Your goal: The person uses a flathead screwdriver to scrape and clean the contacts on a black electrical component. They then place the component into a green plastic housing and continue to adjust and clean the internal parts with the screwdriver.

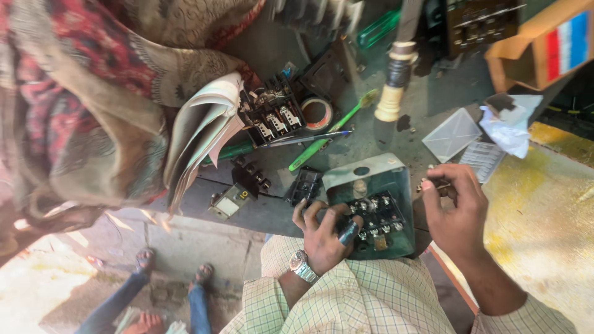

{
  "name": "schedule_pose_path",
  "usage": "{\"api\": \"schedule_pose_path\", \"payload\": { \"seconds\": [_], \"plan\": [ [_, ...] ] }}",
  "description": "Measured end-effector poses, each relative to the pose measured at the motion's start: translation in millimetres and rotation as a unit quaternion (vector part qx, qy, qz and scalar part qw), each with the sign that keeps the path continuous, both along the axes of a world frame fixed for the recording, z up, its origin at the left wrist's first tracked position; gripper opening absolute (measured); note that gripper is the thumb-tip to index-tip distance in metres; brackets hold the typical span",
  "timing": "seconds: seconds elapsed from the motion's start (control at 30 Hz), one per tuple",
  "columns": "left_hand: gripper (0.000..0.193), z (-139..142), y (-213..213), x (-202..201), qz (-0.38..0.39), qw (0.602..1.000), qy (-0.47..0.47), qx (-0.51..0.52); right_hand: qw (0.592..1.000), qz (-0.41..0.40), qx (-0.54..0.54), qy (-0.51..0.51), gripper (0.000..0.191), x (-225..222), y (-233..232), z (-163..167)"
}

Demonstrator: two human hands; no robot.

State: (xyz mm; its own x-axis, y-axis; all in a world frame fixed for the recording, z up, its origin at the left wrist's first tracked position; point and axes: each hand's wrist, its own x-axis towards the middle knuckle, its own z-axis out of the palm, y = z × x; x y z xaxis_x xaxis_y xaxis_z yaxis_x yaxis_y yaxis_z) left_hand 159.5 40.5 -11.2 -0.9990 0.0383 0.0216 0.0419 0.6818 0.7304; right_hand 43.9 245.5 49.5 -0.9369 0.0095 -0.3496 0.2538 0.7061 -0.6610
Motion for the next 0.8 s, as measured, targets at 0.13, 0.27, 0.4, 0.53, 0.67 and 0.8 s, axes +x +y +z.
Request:
{"api": "schedule_pose_path", "payload": {
  "seconds": [0.13, 0.27, 0.4, 0.53, 0.67, 0.8],
  "plan": [
    [0.034, 10, 2, -4, 0.007, 1.0, -0.022, -0.01, 0.999, -0.016, 0.014, -0.034, 0.022, 17, 13, -3],
    [0.041, 22, 3, -7, 0.011, 1.0, -0.021, -0.019, 1.0, -0.007, -0.016, -0.014, 0.024, 35, 20, -2],
    [0.044, 29, 4, -11, 0.0, 0.999, -0.039, -0.037, 0.999, 0.011, -0.03, 0.016, 0.024, 42, 24, -3],
    [0.048, 33, 8, -12, 0.009, 0.995, -0.087, -0.051, 0.996, 0.019, -0.067, 0.053, 0.023, 38, 27, -4],
    [0.042, 35, 7, -11, -0.008, 0.995, -0.073, -0.069, 0.996, 0.032, -0.056, 0.069, 0.022, 36, 26, 2],
    [0.038, 34, 7, -9, -0.003, 0.995, -0.07, -0.075, 0.993, 0.061, -0.075, 0.066, 0.021, 38, 17, 13]
  ]
}}
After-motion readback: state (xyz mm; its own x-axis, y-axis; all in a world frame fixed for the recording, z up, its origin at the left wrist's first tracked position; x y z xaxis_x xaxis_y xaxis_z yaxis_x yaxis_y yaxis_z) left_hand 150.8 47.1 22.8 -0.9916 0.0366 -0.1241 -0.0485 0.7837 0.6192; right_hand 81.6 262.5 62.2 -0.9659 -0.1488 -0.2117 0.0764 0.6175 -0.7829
